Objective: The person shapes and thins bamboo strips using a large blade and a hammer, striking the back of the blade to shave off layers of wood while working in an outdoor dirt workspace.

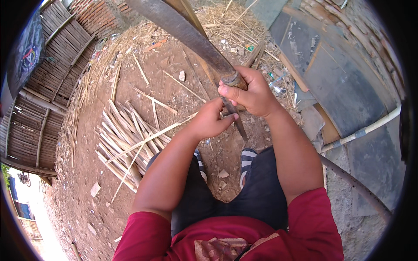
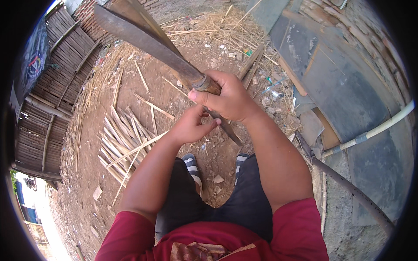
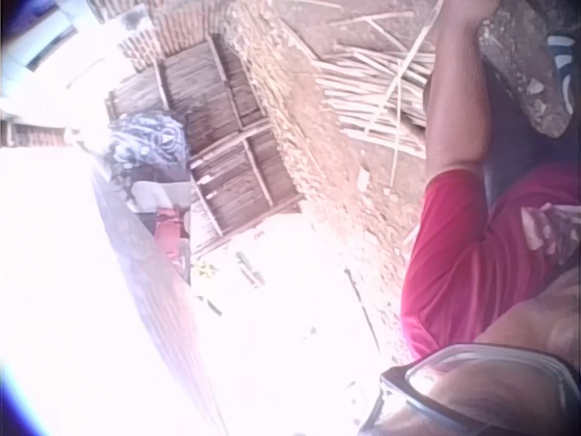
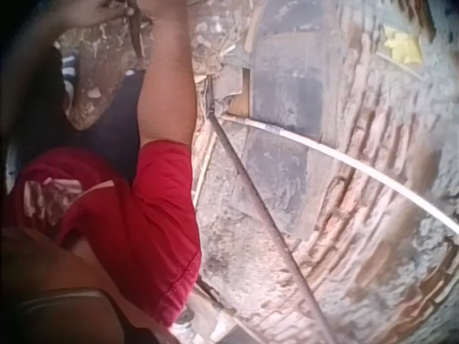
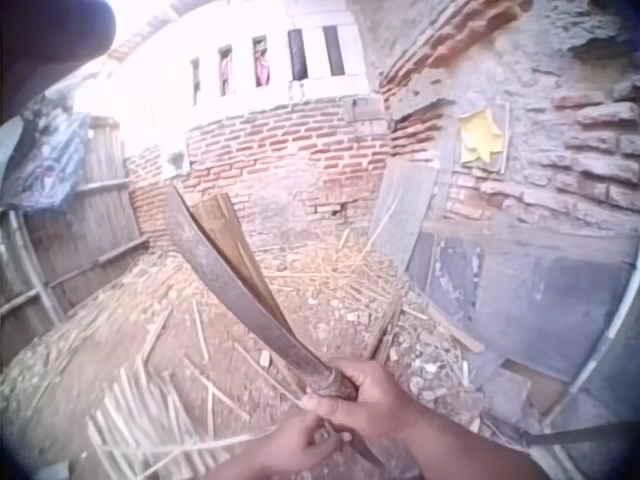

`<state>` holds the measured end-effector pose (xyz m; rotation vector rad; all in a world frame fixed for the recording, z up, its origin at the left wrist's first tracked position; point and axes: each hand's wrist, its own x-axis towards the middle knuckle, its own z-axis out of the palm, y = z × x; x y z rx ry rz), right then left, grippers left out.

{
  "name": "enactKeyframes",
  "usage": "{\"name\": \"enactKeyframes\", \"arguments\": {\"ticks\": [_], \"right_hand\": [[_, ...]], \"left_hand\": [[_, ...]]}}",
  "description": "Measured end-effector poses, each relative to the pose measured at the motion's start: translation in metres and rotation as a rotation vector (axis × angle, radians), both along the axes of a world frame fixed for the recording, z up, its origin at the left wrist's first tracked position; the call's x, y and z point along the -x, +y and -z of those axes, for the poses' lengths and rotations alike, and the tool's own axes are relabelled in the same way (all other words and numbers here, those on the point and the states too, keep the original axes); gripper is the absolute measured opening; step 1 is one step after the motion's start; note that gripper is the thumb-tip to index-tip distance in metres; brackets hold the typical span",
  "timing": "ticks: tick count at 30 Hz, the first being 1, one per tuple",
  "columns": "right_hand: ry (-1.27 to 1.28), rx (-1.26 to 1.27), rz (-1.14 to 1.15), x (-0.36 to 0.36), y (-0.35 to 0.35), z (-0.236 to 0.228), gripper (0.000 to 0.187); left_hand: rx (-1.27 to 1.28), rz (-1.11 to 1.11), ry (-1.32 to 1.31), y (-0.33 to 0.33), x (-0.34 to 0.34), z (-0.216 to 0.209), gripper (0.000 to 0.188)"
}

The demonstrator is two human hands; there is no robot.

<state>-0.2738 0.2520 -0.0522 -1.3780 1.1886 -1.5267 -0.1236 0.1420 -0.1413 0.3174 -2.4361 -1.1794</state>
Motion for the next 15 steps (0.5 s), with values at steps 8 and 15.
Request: {"name": "enactKeyframes", "arguments": {"ticks": [8, 15], "right_hand": [[0.176, 0.151, 0.198, -0.001, -0.003, 0.012, 0.038], [0.153, -0.223, 0.25, -0.004, 0.014, 0.006, 0.047]], "left_hand": [[-0.078, -0.392, 0.137, -0.006, 0.001, -0.01, 0.026], [0.06, -0.705, -0.097, -0.032, -0.024, 0.0, 0.03]]}}
